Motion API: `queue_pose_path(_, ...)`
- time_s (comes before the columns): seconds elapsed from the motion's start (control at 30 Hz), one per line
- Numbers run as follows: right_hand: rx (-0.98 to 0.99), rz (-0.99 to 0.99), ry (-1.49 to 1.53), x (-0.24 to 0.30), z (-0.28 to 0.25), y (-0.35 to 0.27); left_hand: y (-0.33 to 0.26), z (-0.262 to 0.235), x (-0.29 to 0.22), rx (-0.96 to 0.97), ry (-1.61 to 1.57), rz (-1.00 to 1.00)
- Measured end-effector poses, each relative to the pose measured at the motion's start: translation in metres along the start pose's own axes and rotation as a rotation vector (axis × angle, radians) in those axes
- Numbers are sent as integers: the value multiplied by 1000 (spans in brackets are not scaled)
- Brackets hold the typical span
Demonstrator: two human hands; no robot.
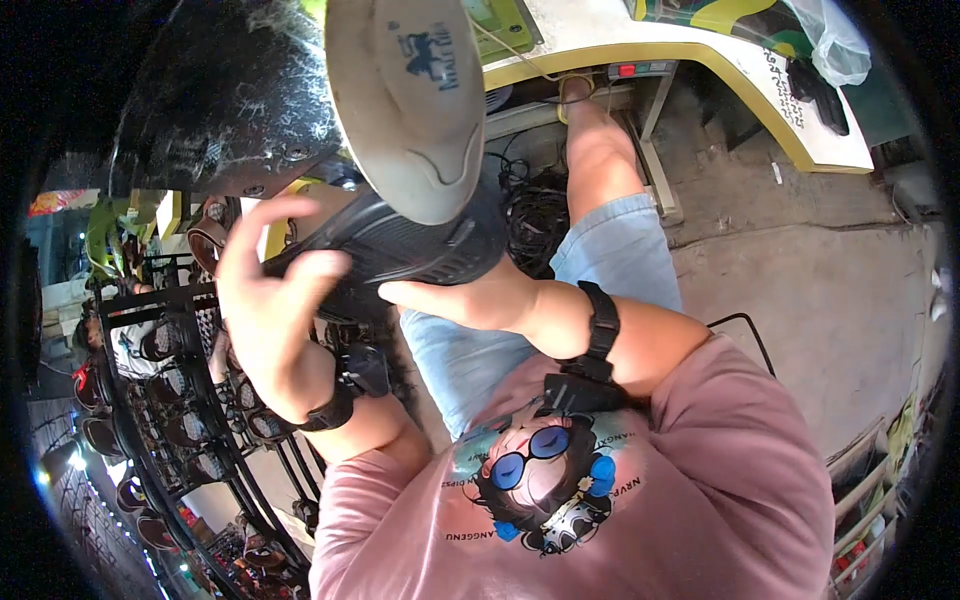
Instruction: Trim and inspect soles of finished sandals, placing them onto storage racks.
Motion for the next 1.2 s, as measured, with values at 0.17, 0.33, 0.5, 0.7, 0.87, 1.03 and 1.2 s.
queue_pose_path(0.17, 47, 17, 93, -10, -11, 6, -9, 51, 16, -26, -517, -270)
queue_pose_path(0.33, -446, -70, -433, 8, -50, -33, -46, 65, 34, -368, -865, -277)
queue_pose_path(0.5, -320, -116, -717, 31, -70, -31, -65, 92, 30, -540, -1024, -249)
queue_pose_path(0.7, -149, -182, -1026, 112, -73, 0, -69, 107, 26, -594, -1174, -319)
queue_pose_path(0.87, 41, -55, -1014, 118, -41, 22, -68, 81, 45, -687, -1175, -384)
queue_pose_path(1.03, -148, 10, -802, 82, -62, 14, -64, -41, -5, -783, -304, 82)
queue_pose_path(1.2, -359, 90, -505, 7, -131, -10, -45, -78, 77, -499, 723, 152)
Point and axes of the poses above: each hand's wrist, its own y-axis towards the middle knuckle, its own z-axis out of the palm, x = y × z, the point moved 9 cm from there along y, towards the middle knuckle, and after that the axes turned 9 degrees about z, right-handed, at the moved point
